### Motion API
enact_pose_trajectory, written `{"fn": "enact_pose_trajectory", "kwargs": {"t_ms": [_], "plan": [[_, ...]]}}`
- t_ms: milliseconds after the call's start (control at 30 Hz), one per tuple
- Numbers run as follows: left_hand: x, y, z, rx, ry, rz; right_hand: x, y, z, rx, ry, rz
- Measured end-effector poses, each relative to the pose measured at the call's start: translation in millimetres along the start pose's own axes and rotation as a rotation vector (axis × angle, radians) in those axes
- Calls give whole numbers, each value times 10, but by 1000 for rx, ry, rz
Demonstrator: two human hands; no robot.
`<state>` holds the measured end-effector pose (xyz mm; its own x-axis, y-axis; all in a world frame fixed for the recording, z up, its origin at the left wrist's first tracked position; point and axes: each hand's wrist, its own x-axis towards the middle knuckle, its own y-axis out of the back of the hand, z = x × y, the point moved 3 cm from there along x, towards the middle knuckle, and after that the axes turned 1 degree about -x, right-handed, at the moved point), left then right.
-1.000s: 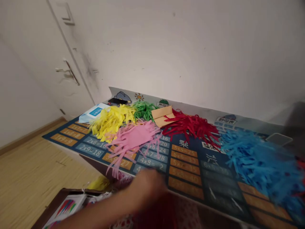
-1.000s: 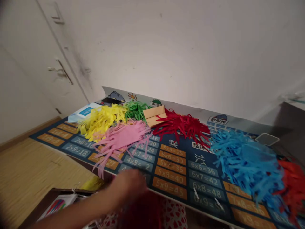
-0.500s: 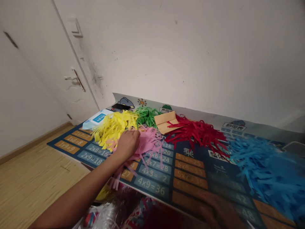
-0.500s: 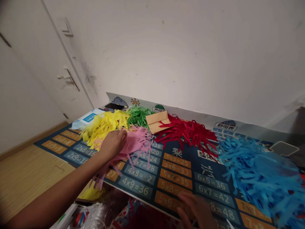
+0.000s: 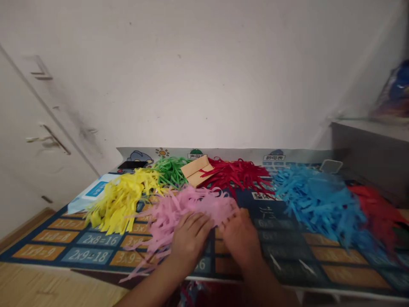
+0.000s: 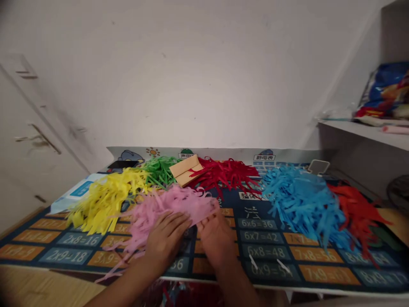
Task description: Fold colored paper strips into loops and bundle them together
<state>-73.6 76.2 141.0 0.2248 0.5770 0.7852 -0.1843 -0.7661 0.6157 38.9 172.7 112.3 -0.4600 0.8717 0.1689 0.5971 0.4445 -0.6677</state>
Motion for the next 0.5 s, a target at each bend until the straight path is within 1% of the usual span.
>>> {"fn": "enact_pose_trajectory", "kwargs": {"t_ms": [67,133,167,200,267,300,333,367,400,433,467,500], "plan": [[11,-99,44,-23,-18,-9,54,194,-246,-19,54,38],[3,-234,145,-74,-8,-48,39,432,-514,-185,123,95],[-16,-309,207,-102,4,-74,3,566,-659,-322,165,156],[-46,-388,269,-130,13,-108,-55,704,-809,-485,213,246],[-125,-537,370,-171,28,-171,-239,937,-1098,-836,359,484],[-165,-601,406,-186,29,-198,-354,1000,-1207,-1014,466,583],[-199,-656,432,-200,32,-225,-463,1012,-1262,-1193,578,614],[-223,-701,454,-212,32,-255,-549,977,-1247,-1370,681,544],[-235,-734,473,-223,28,-285,-605,907,-1156,-1543,749,375],[-234,-753,492,-233,22,-311,-634,826,-1004,-1692,777,157],[-223,-759,510,-242,16,-339,-639,749,-821,-1806,777,-61],[-208,-751,519,-243,17,-363,-620,688,-647,-1875,768,-215]]}}
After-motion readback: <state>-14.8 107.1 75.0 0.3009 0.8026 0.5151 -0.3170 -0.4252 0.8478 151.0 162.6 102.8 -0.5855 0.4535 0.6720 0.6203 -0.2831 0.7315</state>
